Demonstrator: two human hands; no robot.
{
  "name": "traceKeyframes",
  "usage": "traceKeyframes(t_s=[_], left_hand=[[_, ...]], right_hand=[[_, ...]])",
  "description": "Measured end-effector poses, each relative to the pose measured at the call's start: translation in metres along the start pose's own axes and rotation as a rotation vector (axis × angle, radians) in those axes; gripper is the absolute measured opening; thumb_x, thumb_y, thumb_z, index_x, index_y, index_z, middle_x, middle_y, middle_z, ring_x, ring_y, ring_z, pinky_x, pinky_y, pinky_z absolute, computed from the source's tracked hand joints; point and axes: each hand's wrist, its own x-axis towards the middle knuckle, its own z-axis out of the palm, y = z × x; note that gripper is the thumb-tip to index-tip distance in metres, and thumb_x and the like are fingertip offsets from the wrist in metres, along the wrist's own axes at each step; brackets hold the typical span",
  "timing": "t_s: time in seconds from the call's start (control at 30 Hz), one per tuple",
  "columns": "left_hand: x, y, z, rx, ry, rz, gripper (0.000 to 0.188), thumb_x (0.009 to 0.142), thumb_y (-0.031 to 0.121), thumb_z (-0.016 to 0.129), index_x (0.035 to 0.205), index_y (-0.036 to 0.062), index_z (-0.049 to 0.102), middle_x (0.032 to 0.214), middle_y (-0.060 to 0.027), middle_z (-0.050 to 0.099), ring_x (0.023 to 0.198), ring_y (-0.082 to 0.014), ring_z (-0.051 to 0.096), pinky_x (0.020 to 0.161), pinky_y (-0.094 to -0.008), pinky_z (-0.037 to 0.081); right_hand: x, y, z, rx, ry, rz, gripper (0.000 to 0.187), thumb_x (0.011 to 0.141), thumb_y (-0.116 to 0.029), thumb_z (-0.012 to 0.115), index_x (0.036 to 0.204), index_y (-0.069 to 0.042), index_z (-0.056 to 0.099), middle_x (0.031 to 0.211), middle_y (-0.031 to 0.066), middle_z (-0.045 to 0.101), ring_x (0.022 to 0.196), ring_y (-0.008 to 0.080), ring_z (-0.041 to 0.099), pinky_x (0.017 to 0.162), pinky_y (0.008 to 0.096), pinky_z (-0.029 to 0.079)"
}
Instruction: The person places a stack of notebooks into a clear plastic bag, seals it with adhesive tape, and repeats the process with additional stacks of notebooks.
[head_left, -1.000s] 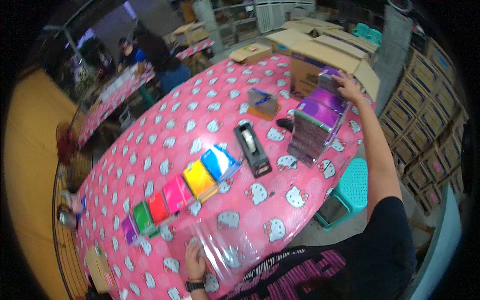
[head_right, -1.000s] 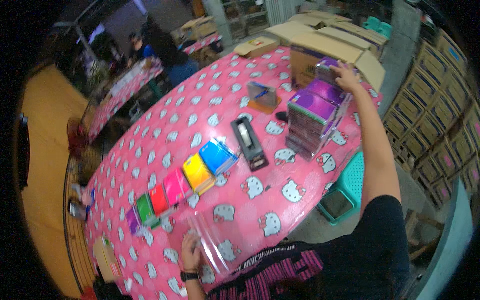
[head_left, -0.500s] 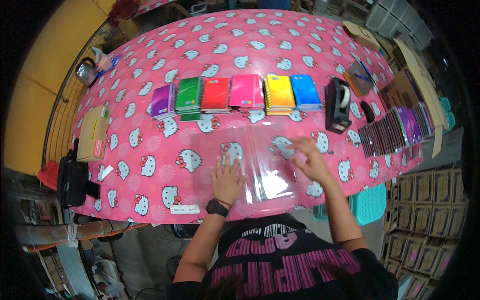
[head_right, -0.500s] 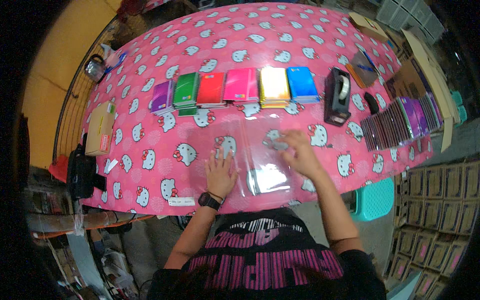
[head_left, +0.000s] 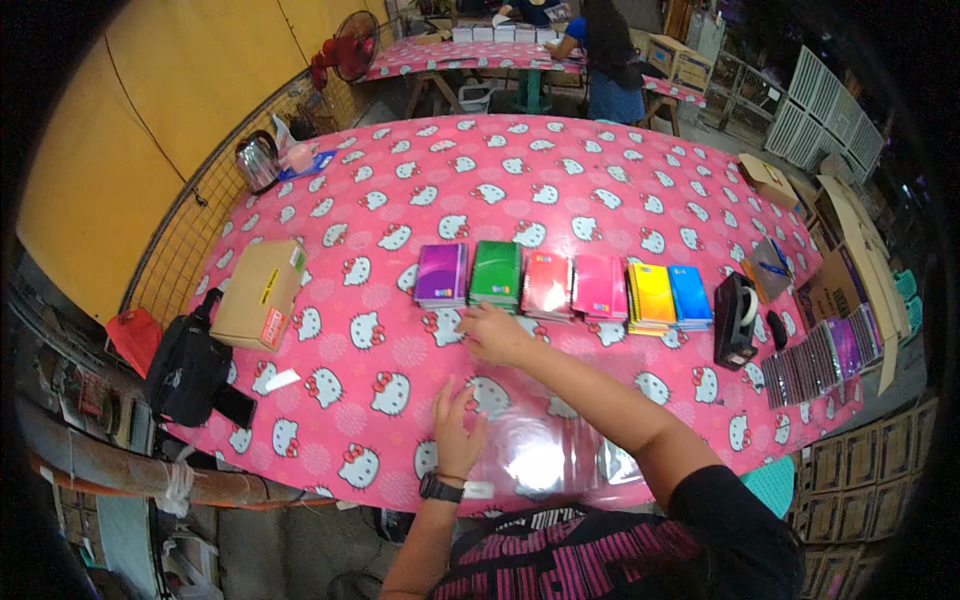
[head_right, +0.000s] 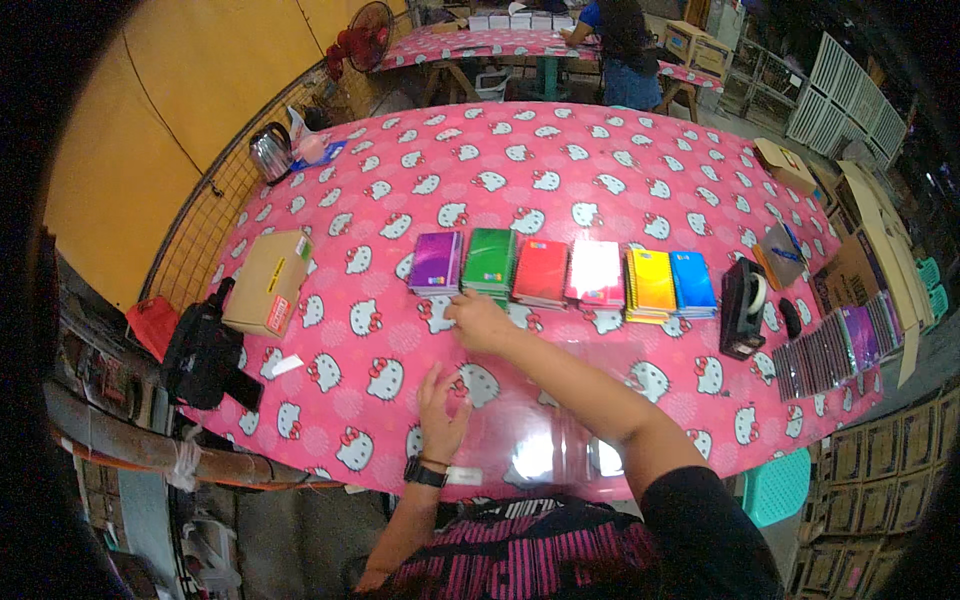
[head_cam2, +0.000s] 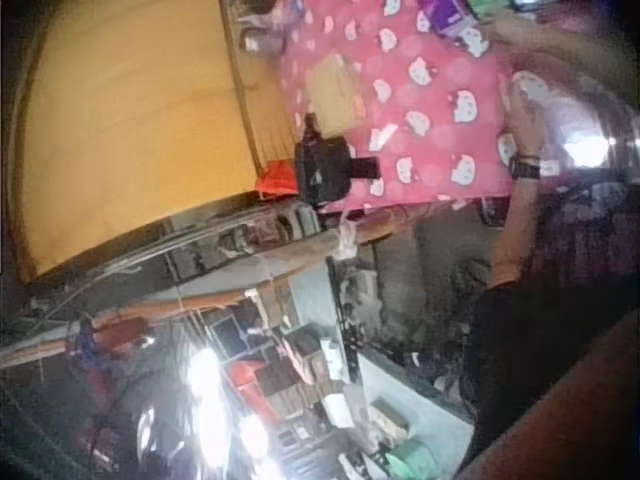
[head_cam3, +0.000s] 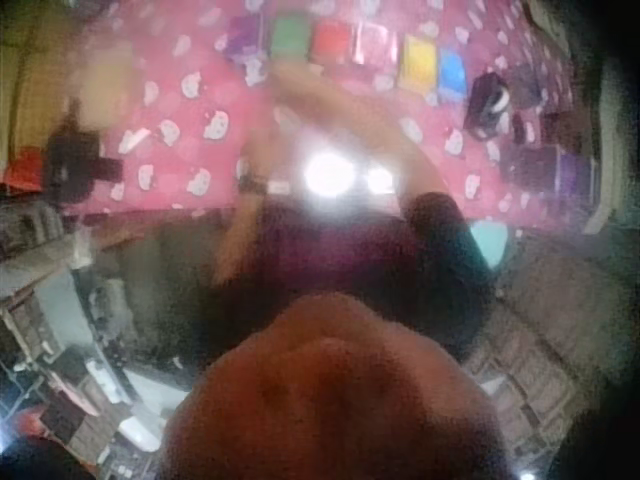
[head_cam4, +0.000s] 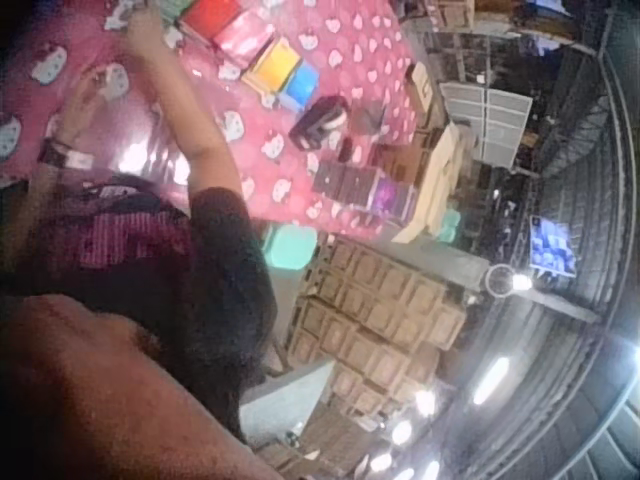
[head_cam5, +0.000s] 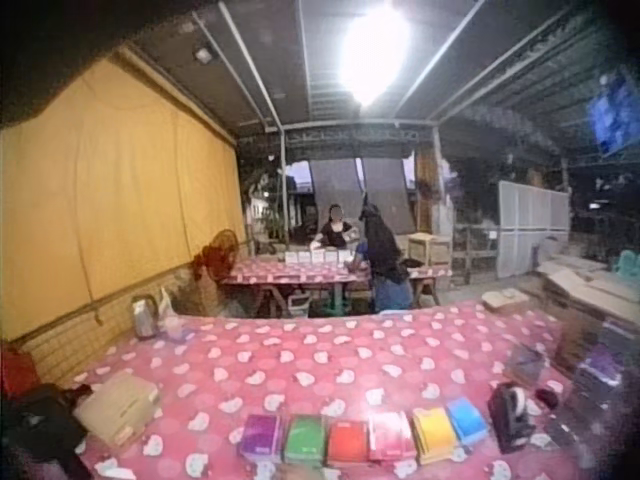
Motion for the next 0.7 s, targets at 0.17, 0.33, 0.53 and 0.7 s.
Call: traceKeyframes(t_s=[0.17, 0.33, 0.53, 0.7], left_hand=[[0.028, -0.031, -0.036, -0.019, 0.111, -0.047, 0.055, 0.071, 0.005, 0.067, 0.123, 0.0035, 0.049, 0.136, -0.0196, 0.037, 0.126, -0.0363, 0.034, 0.105, -0.0453, 0.027], [0.058, -0.056, -0.064, 0.064, 0.365, -0.065, 0.062, 0.069, 0.004, 0.07, 0.126, 0.0027, 0.045, 0.136, -0.0191, 0.037, 0.127, -0.0348, 0.033, 0.104, -0.0458, 0.028], [0.083, -0.055, -0.074, -0.456, -0.045, -0.32, 0.033, 0.08, 0.007, 0.068, 0.109, -0.0024, 0.056, 0.094, -0.0018, 0.064, 0.086, -0.0096, 0.058, 0.079, -0.0253, 0.046], [0.056, -0.062, -0.016, -1.225, 0.051, -0.626, 0.026, 0.087, 0.007, 0.057, 0.113, 0.0013, 0.053, 0.104, -0.0053, 0.06, 0.093, -0.0149, 0.058, 0.085, -0.0296, 0.046]], right_hand=[[0.071, 0.02, 0.059, -0.561, 0.369, 0.085, 0.038, 0.079, -0.013, 0.052, 0.116, -0.004, 0.053, 0.126, 0.0141, 0.048, 0.11, 0.0285, 0.049, 0.092, 0.0508, 0.037], [0.062, -0.02, 0.043, -0.152, -0.024, -0.047, 0.022, 0.083, -0.016, 0.052, 0.097, -0.003, 0.064, 0.084, 0.0081, 0.066, 0.087, 0.0248, 0.062, 0.087, 0.0462, 0.042], [0.059, -0.022, -0.019, 0.282, 0.065, 0.042, 0.036, 0.078, -0.024, 0.066, 0.105, -0.001, 0.06, 0.092, 0.0152, 0.063, 0.094, 0.0282, 0.058, 0.079, 0.0398, 0.047], [0.038, 0.06, 0.029, -0.587, 0.283, 0.245, 0.042, 0.077, -0.02, 0.064, 0.115, -0.004, 0.055, 0.105, 0.0138, 0.061, 0.097, 0.0291, 0.057, 0.072, 0.0411, 0.051]])
